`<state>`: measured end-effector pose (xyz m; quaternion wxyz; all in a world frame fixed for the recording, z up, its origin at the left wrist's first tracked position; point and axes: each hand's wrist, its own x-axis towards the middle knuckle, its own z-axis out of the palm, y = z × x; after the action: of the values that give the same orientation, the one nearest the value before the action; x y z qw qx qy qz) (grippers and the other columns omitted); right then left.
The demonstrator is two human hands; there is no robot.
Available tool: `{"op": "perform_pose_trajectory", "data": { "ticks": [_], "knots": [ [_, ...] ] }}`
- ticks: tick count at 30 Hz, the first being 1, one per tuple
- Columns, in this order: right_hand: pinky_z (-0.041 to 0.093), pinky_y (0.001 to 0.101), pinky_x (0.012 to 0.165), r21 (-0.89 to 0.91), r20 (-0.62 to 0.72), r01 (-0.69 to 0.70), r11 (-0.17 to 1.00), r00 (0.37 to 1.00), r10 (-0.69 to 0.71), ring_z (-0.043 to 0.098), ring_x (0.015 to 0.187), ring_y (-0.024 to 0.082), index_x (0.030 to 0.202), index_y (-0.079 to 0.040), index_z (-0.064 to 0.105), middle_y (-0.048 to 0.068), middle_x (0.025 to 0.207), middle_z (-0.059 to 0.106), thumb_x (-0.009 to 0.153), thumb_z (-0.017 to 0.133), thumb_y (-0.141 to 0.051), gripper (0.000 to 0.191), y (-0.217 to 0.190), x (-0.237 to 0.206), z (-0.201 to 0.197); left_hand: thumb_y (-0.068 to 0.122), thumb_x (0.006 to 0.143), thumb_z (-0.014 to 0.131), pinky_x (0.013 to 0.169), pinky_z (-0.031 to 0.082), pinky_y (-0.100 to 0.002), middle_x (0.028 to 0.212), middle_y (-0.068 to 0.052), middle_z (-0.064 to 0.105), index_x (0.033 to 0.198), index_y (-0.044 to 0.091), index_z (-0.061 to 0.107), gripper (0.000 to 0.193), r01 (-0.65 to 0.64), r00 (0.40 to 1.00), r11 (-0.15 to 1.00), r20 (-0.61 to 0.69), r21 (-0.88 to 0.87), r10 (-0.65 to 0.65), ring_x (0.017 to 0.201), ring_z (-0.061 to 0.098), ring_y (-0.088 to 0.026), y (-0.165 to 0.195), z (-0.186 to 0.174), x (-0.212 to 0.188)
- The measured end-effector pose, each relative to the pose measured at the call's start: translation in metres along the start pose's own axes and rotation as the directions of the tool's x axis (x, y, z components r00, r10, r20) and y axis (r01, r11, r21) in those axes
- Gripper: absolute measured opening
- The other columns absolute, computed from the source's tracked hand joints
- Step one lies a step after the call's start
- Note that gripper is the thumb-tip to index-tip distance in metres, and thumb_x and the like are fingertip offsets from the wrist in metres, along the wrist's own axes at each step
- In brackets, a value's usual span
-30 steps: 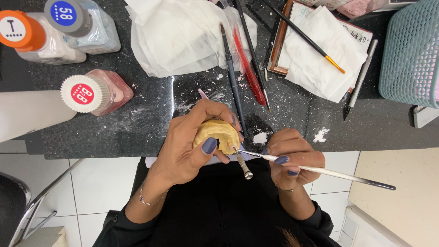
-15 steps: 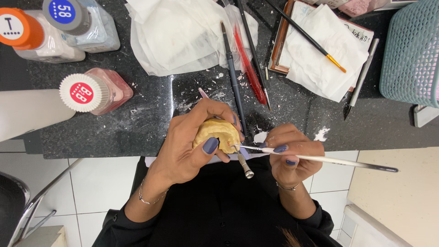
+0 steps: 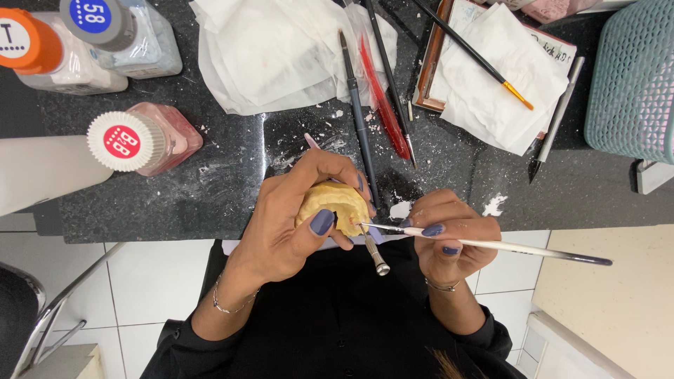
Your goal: The person holds a yellow dental model in one hand and uses a fine brush to apply and shape pink acrylic material on the denture teeth area, periodically dipping the brush and repositioning the model to work on different spots.
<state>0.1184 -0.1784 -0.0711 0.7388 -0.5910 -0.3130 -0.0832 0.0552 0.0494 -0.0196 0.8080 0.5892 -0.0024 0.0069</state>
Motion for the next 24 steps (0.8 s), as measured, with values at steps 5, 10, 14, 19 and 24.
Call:
{"op": "perform_pose_trajectory", "data": {
  "ticks": [5, 10, 14, 19, 24],
  "knots": [
    [0.053, 0.0313, 0.052, -0.029, 0.008, 0.021, 0.999, 1.0, -0.021, 0.062, 0.066, 0.023, 0.099, -0.004, 0.055, 0.018, 0.077, 0.066, 0.104, 0.062, -0.032, 0.03, 0.003, -0.003, -0.001, 0.065, 0.104, 0.046, 0.067, 0.071, -0.026, 0.112, -0.014, 0.068, 0.125, -0.002, 0.053, 0.071, 0.001, 1.0, 0.999, 0.001, -0.039, -0.001, 0.102, 0.079, -0.021, -0.001, -0.001, -0.001],
    [0.052, 0.0282, 0.049, 0.275, -0.024, -0.178, 0.945, 0.981, 0.192, 0.064, 0.061, 0.018, 0.097, -0.008, 0.057, 0.013, 0.078, 0.07, 0.106, 0.063, -0.028, 0.022, -0.01, 0.003, -0.001, 0.066, 0.101, 0.05, 0.061, 0.068, -0.03, 0.106, -0.021, 0.067, 0.121, -0.002, 0.048, 0.071, 0.058, 0.998, 0.968, 0.032, -0.244, -0.051, 0.096, 0.078, -0.03, 0.0, -0.005, -0.004],
    [0.054, 0.0272, 0.055, 0.115, 0.005, -0.235, 0.965, 0.972, 0.236, 0.068, 0.071, 0.019, 0.101, -0.015, 0.053, 0.005, 0.082, 0.071, 0.107, 0.059, -0.034, 0.022, -0.047, 0.01, 0.004, 0.063, 0.105, 0.046, 0.064, 0.067, -0.033, 0.101, -0.025, 0.067, 0.119, 0.001, 0.045, 0.064, 0.137, 0.991, 0.864, 0.066, -0.485, -0.119, 0.088, 0.077, -0.037, 0.003, -0.011, -0.01],
    [0.057, 0.0414, 0.074, -0.081, 0.321, -0.104, 0.991, 0.939, 0.124, 0.07, 0.086, 0.024, 0.096, -0.013, 0.061, 0.004, 0.087, 0.072, 0.105, 0.058, -0.035, 0.024, -0.064, 0.036, 0.002, 0.051, 0.112, 0.032, 0.048, 0.061, -0.034, 0.098, -0.03, 0.066, 0.119, 0.0, 0.042, 0.052, 0.287, 0.955, 0.729, 0.242, -0.622, -0.17, 0.077, 0.075, -0.042, 0.001, -0.018, -0.007],
    [0.052, 0.0467, 0.09, -0.098, 0.451, 0.063, 0.993, 0.892, -0.012, 0.067, 0.101, 0.022, 0.094, -0.018, 0.069, -0.002, 0.091, 0.076, 0.108, 0.052, -0.039, 0.031, -0.053, 0.051, 0.003, 0.047, 0.112, 0.023, 0.04, 0.058, -0.036, 0.098, -0.033, 0.065, 0.119, -0.001, 0.04, 0.052, 0.398, 0.915, 0.652, 0.334, -0.645, -0.228, 0.075, 0.074, -0.045, 0.001, -0.02, -0.005]
  ]
}}
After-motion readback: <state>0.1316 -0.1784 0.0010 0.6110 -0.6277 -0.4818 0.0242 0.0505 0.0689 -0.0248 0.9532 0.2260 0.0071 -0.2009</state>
